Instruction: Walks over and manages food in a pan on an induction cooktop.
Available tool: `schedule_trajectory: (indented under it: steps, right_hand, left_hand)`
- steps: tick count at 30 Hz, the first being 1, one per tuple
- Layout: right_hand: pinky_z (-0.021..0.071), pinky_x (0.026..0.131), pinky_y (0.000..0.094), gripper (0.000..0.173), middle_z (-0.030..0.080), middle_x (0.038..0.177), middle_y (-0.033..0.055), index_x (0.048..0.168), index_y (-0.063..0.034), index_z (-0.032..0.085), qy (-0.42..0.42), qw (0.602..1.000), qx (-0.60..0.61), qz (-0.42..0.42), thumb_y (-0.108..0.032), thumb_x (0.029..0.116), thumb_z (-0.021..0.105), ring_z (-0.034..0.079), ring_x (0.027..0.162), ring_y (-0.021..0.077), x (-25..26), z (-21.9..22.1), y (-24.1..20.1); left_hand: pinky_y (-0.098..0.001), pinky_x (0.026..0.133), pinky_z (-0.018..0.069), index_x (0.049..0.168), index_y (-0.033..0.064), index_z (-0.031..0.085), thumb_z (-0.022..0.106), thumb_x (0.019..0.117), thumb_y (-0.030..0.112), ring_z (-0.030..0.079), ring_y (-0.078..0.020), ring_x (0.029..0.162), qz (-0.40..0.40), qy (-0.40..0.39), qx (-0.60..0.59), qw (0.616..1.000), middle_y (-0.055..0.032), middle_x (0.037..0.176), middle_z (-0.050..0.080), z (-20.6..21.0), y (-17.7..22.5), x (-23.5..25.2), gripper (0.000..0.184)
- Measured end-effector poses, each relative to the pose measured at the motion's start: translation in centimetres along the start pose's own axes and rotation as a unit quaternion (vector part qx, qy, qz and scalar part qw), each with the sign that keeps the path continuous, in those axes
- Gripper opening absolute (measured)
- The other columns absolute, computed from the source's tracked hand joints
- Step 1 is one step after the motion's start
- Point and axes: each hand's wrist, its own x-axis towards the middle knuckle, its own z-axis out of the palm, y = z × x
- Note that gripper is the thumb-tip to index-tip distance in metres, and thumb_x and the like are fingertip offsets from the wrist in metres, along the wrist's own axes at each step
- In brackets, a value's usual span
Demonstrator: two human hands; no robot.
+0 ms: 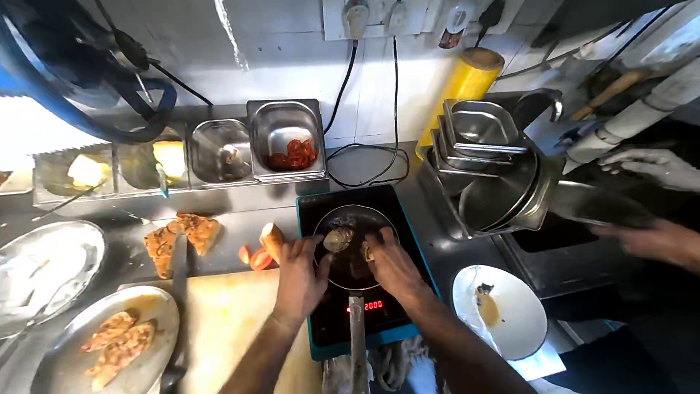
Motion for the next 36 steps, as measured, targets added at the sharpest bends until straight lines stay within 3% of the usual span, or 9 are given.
schedule_trajectory:
  steps: [4, 6, 10, 16, 20, 24, 27, 30, 36]
  right_hand:
    - [0.0572, 0.091, 0.0563, 0.070, 0.045, 0.151, 0.0189, 0.147, -0.0234, 0.056, 0.007, 0.998, -0.013, -0.058, 0.001, 0.0841, 0.074, 0.063, 0.116, 0.0404, 2.1, -1.1, 1.1]
    - [0.0484, 0.097, 0.0614, 0.069, 0.050, 0.150, 0.0128, 0.146, -0.0264, 0.057, 0.028, 0.992, -0.028, -0.121, -0.008, 0.0831, 0.077, 0.051, 0.129, 0.0408, 2.8, -1.9, 0.7]
    - [0.0471, 0.100, 0.0612, 0.063, 0.059, 0.139, 0.0088, 0.142, -0.0288, 0.062, -0.023, 0.964, -0.055, -0.258, -0.013, 0.0841, 0.080, 0.050, 0.131, 0.0379, 6.1, -2.3, -1.9]
    - [0.0511, 0.100, 0.0547, 0.052, 0.062, 0.124, 0.0126, 0.124, -0.0224, 0.071, -0.145, 0.927, -0.112, -0.328, 0.004, 0.0802, 0.078, 0.057, 0.122, 0.0361, 8.5, -1.8, -4.2]
    - [0.0506, 0.101, 0.0535, 0.056, 0.065, 0.129, -0.0029, 0.115, -0.0299, 0.076, -0.138, 0.878, -0.115, -0.445, 0.013, 0.0776, 0.072, 0.056, 0.126, 0.0277, 6.4, -2.5, -2.3]
    - [0.0517, 0.102, 0.0522, 0.052, 0.068, 0.129, 0.0014, 0.120, -0.0217, 0.076, -0.038, 0.928, -0.026, -0.370, 0.014, 0.0850, 0.062, 0.061, 0.122, 0.0260, 3.6, -5.3, 0.6]
    - [0.0587, 0.089, 0.0533, 0.035, 0.069, 0.118, 0.0163, 0.131, -0.0090, 0.067, 0.021, 0.989, -0.002, -0.143, -0.015, 0.0965, 0.069, 0.070, 0.100, 0.0313, 2.5, -5.1, 2.3]
    - [0.0555, 0.092, 0.0583, 0.061, 0.065, 0.123, 0.0220, 0.140, -0.0055, 0.059, 0.003, 1.000, -0.012, -0.020, -0.036, 0.0909, 0.079, 0.067, 0.108, 0.0380, 2.3, -2.6, 2.2]
    - [0.0553, 0.096, 0.0562, 0.047, 0.065, 0.127, 0.0199, 0.135, -0.0086, 0.063, 0.000, 0.990, -0.004, -0.141, -0.003, 0.0895, 0.074, 0.066, 0.113, 0.0380, 6.1, -1.3, 1.4]
  left_hand:
    - [-0.0467, 0.100, 0.0542, 0.126, 0.0041, 0.068, 0.067, 0.0944, 0.026, 0.065, -0.0301, 0.115, -0.039, -0.010, -0.072, 0.997, -0.0142, 0.123, 0.068, 0.9, 1.3, -7.0, 0.038]
    - [-0.0426, 0.086, 0.0603, 0.124, -0.0003, 0.066, 0.068, 0.0953, 0.026, 0.070, -0.0255, 0.098, -0.087, -0.068, -0.117, 0.987, -0.0166, 0.116, 0.068, 1.0, 2.4, -10.8, 0.039]
    - [-0.0449, 0.068, 0.0601, 0.127, -0.0008, 0.063, 0.070, 0.0946, 0.026, 0.069, -0.0237, 0.073, -0.154, -0.179, -0.198, 0.951, -0.0112, 0.098, 0.073, 1.8, 3.4, -15.6, 0.042]
    - [-0.0410, 0.068, 0.0599, 0.136, 0.0011, 0.058, 0.066, 0.0985, 0.031, 0.069, -0.0203, 0.070, -0.166, -0.242, -0.273, 0.916, -0.0087, 0.100, 0.074, 2.4, 3.1, -16.9, 0.049]
    - [-0.0361, 0.065, 0.0591, 0.136, -0.0005, 0.057, 0.066, 0.0993, 0.028, 0.067, -0.0174, 0.067, -0.168, -0.237, -0.331, 0.898, -0.0097, 0.099, 0.073, 2.4, 2.5, -17.4, 0.047]
    - [-0.0372, 0.066, 0.0600, 0.136, -0.0014, 0.057, 0.066, 0.0998, 0.028, 0.068, -0.0180, 0.069, -0.170, -0.232, -0.362, 0.887, -0.0110, 0.101, 0.073, 2.5, 2.5, -17.5, 0.047]
    - [-0.0370, 0.065, 0.0595, 0.137, -0.0002, 0.057, 0.065, 0.1001, 0.029, 0.067, -0.0171, 0.067, -0.176, -0.221, -0.365, 0.887, -0.0094, 0.100, 0.073, 2.9, 2.9, -17.7, 0.047]
    - [-0.0376, 0.066, 0.0601, 0.137, 0.0002, 0.056, 0.065, 0.1001, 0.029, 0.068, -0.0178, 0.069, -0.198, -0.217, -0.364, 0.884, -0.0093, 0.100, 0.073, 2.9, 3.5, -17.9, 0.048]
    - [-0.0367, 0.069, 0.0598, 0.138, -0.0024, 0.055, 0.064, 0.1009, 0.027, 0.068, -0.0166, 0.071, -0.236, -0.180, -0.350, 0.889, -0.0102, 0.102, 0.073, 2.9, 4.9, -19.2, 0.049]
